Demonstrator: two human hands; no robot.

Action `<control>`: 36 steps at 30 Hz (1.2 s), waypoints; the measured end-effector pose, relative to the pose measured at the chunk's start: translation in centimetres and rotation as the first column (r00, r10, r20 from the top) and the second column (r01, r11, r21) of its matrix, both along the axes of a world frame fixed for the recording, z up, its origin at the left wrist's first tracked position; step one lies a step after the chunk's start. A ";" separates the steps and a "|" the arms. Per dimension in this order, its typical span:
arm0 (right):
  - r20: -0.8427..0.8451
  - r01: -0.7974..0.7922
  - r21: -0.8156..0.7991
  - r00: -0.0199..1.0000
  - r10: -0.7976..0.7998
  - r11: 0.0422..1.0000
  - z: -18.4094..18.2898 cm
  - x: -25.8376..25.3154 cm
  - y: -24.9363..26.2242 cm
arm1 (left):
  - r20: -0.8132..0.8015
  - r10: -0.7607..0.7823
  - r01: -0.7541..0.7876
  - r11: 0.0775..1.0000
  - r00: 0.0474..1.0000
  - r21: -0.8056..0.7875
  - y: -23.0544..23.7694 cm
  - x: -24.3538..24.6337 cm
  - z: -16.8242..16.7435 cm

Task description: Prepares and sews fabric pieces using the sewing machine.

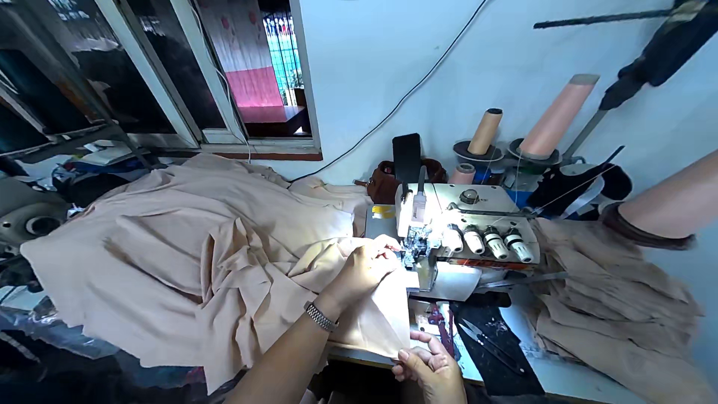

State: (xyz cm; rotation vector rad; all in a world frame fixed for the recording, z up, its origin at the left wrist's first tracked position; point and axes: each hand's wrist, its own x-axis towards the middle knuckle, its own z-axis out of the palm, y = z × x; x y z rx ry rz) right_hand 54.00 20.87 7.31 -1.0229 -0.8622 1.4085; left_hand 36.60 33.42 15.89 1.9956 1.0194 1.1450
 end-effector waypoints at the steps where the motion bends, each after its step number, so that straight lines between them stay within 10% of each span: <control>1: 0.010 -0.005 0.001 1.000 0.005 1.000 0.0 0.0 -0.1 | -0.022 0.016 -0.016 1.000 1.000 -0.011 -0.3 0.1 0.1; 22: 0.040 0.012 0.043 0.999 -0.014 0.999 -1.8 -0.5 -0.3 | 0.075 -0.027 0.029 0.999 0.997 -0.024 0.6 0.3 -0.6; 28: 0.077 0.020 0.048 0.997 -0.024 0.999 -1.3 -0.6 -0.7 | -0.122 0.165 -0.140 0.971 0.979 0.192 0.0 0.8 -0.5; 36: 0.134 -0.023 0.111 0.991 0.008 0.994 -1.1 -0.2 -1.2 | -0.503 0.584 -0.254 0.775 0.637 0.579 -4.3 3.6 -3.5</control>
